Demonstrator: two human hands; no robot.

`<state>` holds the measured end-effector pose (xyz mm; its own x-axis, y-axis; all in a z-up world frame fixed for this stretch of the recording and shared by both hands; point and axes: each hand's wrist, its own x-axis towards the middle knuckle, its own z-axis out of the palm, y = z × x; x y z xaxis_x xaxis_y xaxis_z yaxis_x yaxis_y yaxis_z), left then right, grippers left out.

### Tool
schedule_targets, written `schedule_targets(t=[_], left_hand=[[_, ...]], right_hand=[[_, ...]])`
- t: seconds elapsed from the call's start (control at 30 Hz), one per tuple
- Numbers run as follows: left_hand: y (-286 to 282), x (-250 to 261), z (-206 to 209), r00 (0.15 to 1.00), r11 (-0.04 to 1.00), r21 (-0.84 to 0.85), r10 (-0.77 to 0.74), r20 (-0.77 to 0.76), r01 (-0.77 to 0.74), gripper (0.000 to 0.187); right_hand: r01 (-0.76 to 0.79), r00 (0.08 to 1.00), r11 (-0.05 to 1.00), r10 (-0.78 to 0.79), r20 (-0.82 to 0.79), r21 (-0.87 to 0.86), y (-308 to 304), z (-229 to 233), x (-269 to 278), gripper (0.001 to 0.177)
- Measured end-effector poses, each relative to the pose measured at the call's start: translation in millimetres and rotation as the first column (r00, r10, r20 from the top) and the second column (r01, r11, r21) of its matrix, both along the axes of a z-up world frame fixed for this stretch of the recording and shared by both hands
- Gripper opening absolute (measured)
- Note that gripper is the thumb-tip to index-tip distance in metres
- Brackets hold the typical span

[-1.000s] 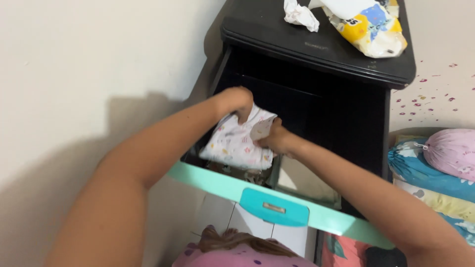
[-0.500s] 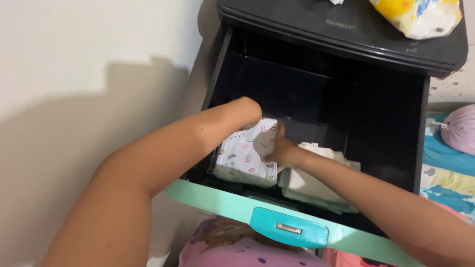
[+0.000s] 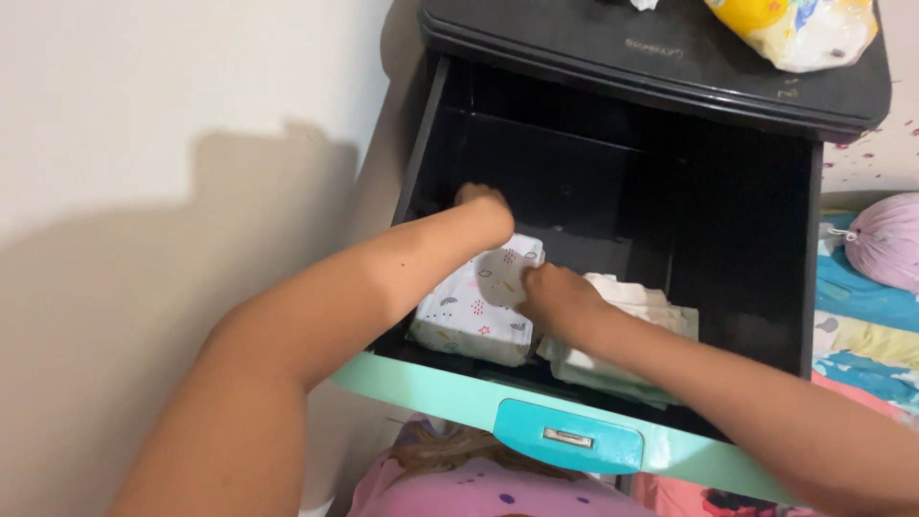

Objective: The person wipes the inside of an open plastic drawer using a cloth, then places folded clothes into the drawer and arranges them.

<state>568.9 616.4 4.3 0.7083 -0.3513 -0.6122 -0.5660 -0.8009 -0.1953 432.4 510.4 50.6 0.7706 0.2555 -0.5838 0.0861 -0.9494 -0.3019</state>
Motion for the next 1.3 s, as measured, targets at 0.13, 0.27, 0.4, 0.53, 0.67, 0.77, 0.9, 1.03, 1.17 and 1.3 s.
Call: schedule_targets(t=[0.13, 0.27, 0.4, 0.53, 0.67, 0.77, 0.9, 1.03, 1.17, 1.3], left_hand=[[-4, 10, -17, 0.999, 0.985, -0.170, -0.032, 0.033, 0.037, 0.037], [-3, 8, -38, 0.996, 0.985, -0.152, -0.074, 0.054, 0.082, 0.032], [-9, 11, -42, 0.993, 0.992, -0.093, -0.081, 0.088, 0.089, 0.032], [-8, 18, -60, 0.993, 0.986, -0.164, -0.023, 0.118, 0.043, 0.030], [-6, 24, -73, 0.999, 0.994, -0.110, 0.023, 0.030, -0.019, 0.033], [0, 24, -60, 0.999, 0.999, -0.026, -0.046, -0.026, 0.045, 0.038], [4, 13, -5, 0.993, 0.992, -0.057, -0.111, -0.031, 0.109, 0.048], [-9, -8, 88, 0.990, 0.947, -0.288, -0.136, 0.046, 0.143, 0.058], [-66, -42, 166, 0.935, 0.678, -0.650, -0.185, 0.302, 0.344, 0.041], [-159, -103, 192, 0.784, 0.138, -0.784, -0.271, 0.558, 0.605, 0.064]], right_hand=[[-0.398, 0.912, 0.882, 0.350, 0.212, 0.254, 4, -1, -15, 0.030], [-0.467, 0.883, 0.831, 0.458, 0.105, 0.301, 6, -11, -24, 0.047], [-0.494, 0.867, 0.833, 0.448, 0.221, 0.249, 1, -14, -13, 0.034], [-0.654, 0.697, 0.743, 0.518, 0.496, 0.144, 0, -27, -13, 0.070], [-0.690, 0.702, 0.690, 0.566, 0.432, 0.218, -6, -33, -3, 0.080], [-0.567, 0.823, 0.731, 0.523, 0.223, 0.378, -13, -17, 6, 0.042], [-0.351, 0.929, 0.908, 0.368, -0.037, 0.228, -14, 23, -2, 0.053], [-0.213, 0.967, 0.974, 0.199, 0.158, 0.080, -45, 77, -7, 0.053], [-0.003, 0.804, 0.971, -0.140, 0.578, 0.241, -119, 128, -33, 0.039], [0.101, 0.334, 0.877, -0.474, 0.815, 0.469, -195, 141, -115, 0.053]])
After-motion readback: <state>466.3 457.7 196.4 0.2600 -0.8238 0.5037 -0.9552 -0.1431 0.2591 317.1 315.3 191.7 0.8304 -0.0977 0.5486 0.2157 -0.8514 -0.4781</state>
